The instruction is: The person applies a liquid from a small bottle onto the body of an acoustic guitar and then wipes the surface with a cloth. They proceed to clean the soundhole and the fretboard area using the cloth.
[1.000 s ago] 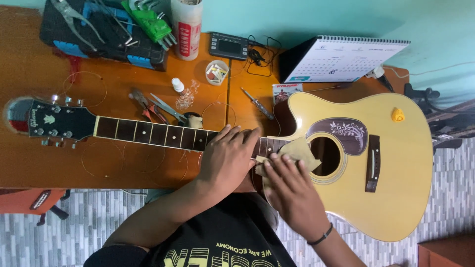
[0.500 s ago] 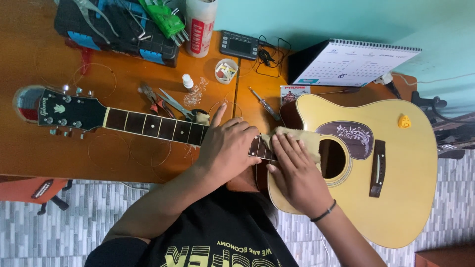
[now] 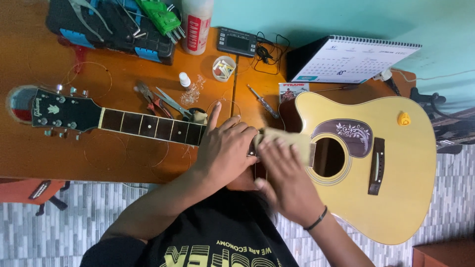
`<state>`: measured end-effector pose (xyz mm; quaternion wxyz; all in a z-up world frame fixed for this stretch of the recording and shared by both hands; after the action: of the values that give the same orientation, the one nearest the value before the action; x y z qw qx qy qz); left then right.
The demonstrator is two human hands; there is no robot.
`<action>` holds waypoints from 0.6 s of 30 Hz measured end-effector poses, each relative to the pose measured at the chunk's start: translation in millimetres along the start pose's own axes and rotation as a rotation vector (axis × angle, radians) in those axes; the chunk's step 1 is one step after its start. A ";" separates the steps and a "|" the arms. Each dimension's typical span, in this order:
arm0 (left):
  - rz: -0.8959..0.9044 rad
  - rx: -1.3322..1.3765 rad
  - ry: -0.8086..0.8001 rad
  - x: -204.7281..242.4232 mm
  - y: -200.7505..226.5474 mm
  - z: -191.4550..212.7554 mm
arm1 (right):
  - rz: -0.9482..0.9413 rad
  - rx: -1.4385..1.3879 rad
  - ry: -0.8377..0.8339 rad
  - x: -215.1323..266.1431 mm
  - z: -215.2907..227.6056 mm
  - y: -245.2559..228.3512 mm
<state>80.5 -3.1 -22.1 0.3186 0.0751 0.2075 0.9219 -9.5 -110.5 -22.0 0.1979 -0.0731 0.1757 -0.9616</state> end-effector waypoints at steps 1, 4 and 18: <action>0.001 -0.002 0.003 -1.1 -0.4 1.0 | 0.003 0.001 0.002 -0.1 0.9 6.3; 0.004 0.008 -0.010 1.1 2.6 -1.2 | 0.051 0.099 -0.025 1.7 3.4 13.5; -0.027 -0.030 0.133 7.4 1.0 2.4 | -0.028 0.059 -0.049 -3.7 7.1 8.6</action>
<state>74.8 1.5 -19.5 0.3174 0.0061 0.2153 0.9235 -1.6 -118.5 -18.8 0.1908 -0.0931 0.1415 -0.9669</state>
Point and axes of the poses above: each hand's wrist, its own x-axis away from the middle knuckle, its own z-axis out of the back of the hand, y = z × x, the point moved 8 cm from there along -x, towards the middle knuckle, and after that the axes turned 5 degrees about -x, right-handed, at the moved point
